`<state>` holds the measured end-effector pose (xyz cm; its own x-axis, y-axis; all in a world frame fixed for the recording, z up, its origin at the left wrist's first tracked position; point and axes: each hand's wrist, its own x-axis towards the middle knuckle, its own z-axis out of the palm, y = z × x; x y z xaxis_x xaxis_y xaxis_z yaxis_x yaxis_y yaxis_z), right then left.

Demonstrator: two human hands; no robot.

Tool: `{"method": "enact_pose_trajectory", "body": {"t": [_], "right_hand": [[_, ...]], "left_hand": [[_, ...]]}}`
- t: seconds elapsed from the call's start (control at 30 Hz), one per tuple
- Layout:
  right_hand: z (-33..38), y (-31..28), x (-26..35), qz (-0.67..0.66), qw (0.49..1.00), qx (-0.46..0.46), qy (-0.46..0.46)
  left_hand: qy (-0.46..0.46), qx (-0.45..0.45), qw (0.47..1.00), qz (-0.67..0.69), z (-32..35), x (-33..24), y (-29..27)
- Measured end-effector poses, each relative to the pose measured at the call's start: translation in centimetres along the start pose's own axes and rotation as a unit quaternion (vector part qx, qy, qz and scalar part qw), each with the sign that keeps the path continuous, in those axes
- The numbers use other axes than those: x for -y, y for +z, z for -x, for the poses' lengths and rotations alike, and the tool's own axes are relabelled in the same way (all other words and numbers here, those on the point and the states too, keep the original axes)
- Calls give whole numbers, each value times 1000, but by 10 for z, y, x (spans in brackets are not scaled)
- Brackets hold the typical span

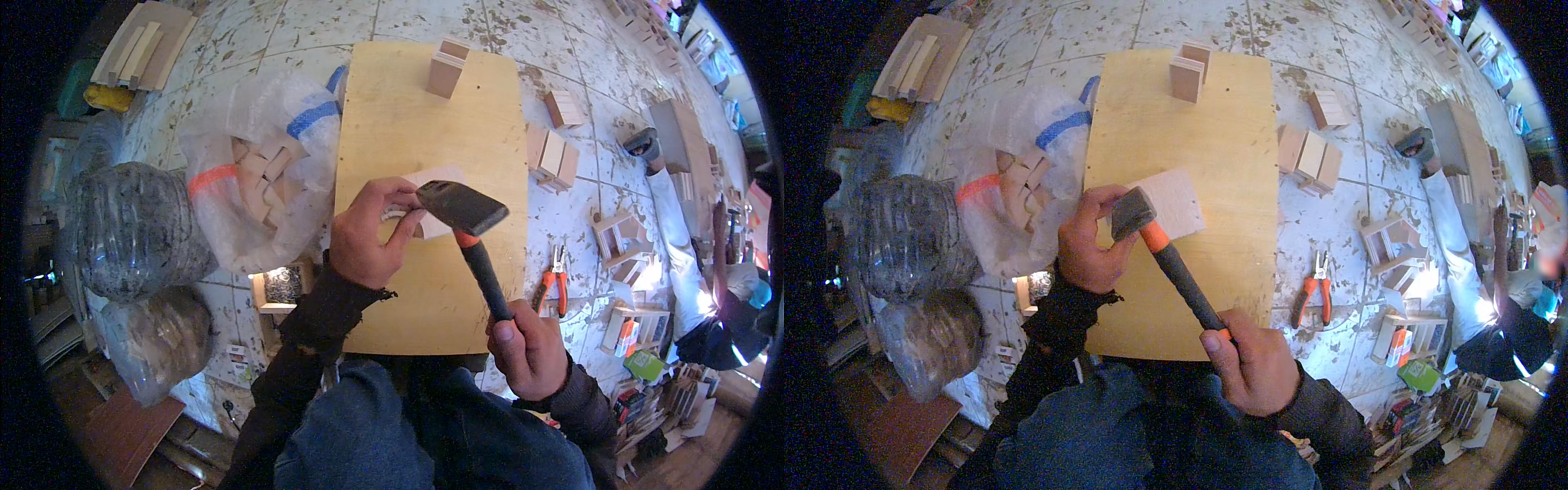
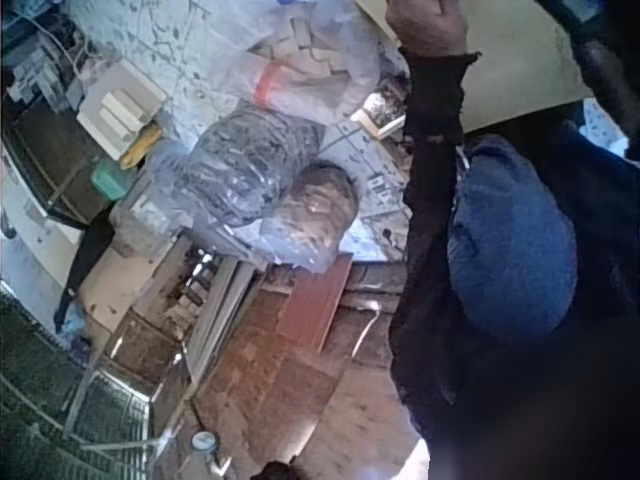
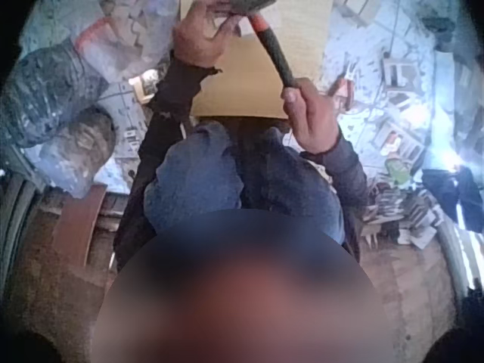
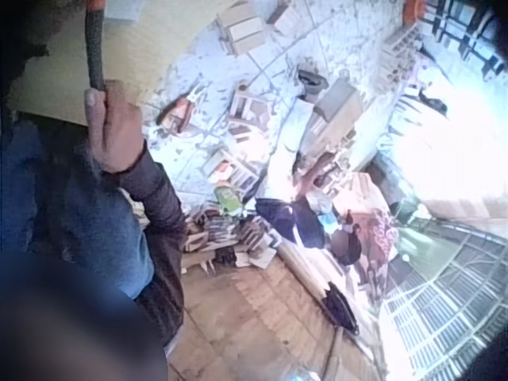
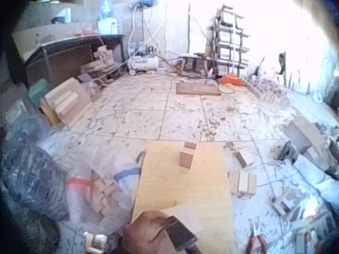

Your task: The person repeatedly picks up small wooden pieces, places them on a workbench, and taps them with a hammer. They handle multiple pieces one at a time, occasionally turning them over and repositioning them before striking.

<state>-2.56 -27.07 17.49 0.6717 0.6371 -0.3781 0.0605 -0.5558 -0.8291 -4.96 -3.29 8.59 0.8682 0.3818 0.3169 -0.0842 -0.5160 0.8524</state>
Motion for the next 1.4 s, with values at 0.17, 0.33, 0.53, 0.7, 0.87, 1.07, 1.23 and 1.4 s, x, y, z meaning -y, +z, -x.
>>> {"method": "enact_pose_trajectory", "body": {"t": [0.17,0.33,0.53,0.7,0.87,1.07,1.23,1.4], "right_hand": [[-6,-2,0,50,998,7,31],[8,-7,-1,17,998,-44,28],[28,-4,-4,-432,896,-8,-105],[-1,10,-15,87,995,-16,-46],[11,19,-7,-69,988,-130,-36],[-17,31,-41,137,989,-49,-32],[-2,29,-46,76,978,-180,-76],[0,29,-41,69,970,-136,-188]], "left_hand": [[62,-5,997,-43,-1,11,-9],[-61,3,975,214,17,22,10],[-101,72,981,148,25,41,10],[-51,32,989,132,24,45,13],[-36,26,993,112,27,48,15],[-54,29,989,134,27,47,17],[-68,44,986,143,26,48,15],[-60,39,978,194,26,47,18]]}}
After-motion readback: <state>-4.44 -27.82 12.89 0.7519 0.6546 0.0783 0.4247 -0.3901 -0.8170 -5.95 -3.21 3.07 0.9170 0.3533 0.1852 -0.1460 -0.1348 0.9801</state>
